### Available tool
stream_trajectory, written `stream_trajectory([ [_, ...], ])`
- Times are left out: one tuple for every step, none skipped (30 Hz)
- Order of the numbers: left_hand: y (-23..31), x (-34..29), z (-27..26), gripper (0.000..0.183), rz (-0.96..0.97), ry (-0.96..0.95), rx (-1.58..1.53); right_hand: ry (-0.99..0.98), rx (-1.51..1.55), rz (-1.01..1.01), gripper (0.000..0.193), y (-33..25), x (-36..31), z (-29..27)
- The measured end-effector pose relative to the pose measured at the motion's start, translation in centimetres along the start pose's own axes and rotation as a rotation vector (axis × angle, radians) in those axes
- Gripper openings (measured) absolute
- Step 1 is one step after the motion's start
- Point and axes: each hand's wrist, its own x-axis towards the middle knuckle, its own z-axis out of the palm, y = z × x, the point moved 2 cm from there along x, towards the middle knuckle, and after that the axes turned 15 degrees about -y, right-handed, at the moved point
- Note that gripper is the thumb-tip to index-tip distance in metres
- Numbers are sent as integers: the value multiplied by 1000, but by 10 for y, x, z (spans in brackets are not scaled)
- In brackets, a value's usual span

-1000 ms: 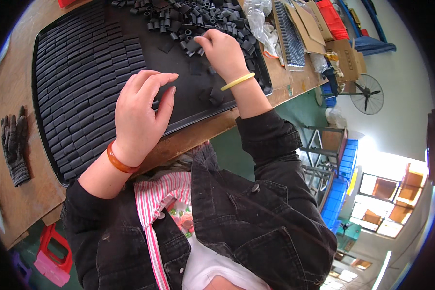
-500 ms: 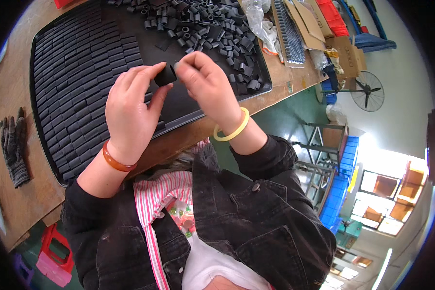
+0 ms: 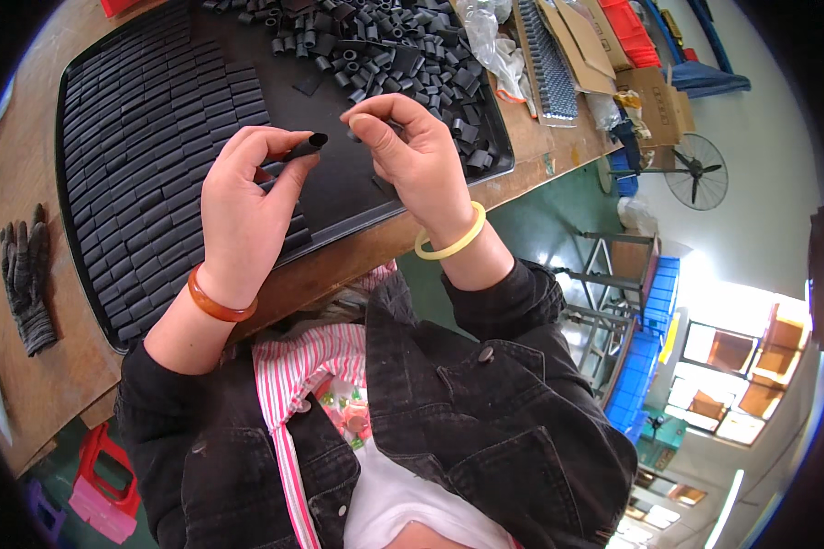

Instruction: The person sorts small black plastic components by hand, taking them from a pile and arranging them neatly into a sorting tray.

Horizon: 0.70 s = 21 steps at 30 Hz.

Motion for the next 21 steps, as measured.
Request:
stream_trajectory([
  [0,0,0,15,0,0,-1,0,-1,1,17,-3,-1,3],
  [-1,1,1,16,-2,-4,-9,12,-30,-13,17,-9,-2,8],
  [-1,0,1,17,-4,-6,-16,23,-58,-27,18,-13,-3,11],
  [-2,0,1,17,-4,-5,-16,22,-58,-27,18,-12,-2,12],
  [-2,-1,1,18,-2,-9,-15,4,-275,-108,17,-13,0,13],
  [-3,-1,1,19,-1,-14,-16,-14,-492,-188,17,-13,1,15],
  [-3,-1,1,19,-2,-13,-17,6,-508,-178,16,-14,2,17],
  [-3,0,2,20,-16,2,-47,5,-507,-178,16,-12,3,17],
  [-2,0,2,20,-29,19,-76,21,-503,-178,16,-11,3,17],
  [-1,0,2,20,-30,21,-76,36,-498,-179,15,-10,4,16],
  [0,-1,2,20,-10,21,-50,33,-497,-178,15,-10,5,18],
  [1,-1,2,21,11,19,-24,26,-502,-209,15,-12,5,19],
  [1,-1,2,21,11,19,-24,20,-507,-240,15,-13,5,21],
  [0,-1,1,21,6,31,-31,19,-507,-239,15,-11,5,22],
  [0,-2,1,22,3,42,-38,3,-526,-245,16,-10,5,25],
  [1,-2,1,22,4,41,-39,-13,-545,-252,18,-10,5,26],
  [2,-1,1,22,-2,36,-31,22,-530,-222,20,-9,4,25],
  [3,-1,0,21,-9,32,-22,20,-529,-222,20,-9,3,26],
  [3,-1,1,21,-10,33,-21,58,-457,-175,22,-9,1,25],
  [3,-1,1,21,-1,36,-7,96,-385,-127,24,-8,0,24],
  [3,-1,1,21,7,39,7,94,-384,-126,24,-9,-1,24],
])
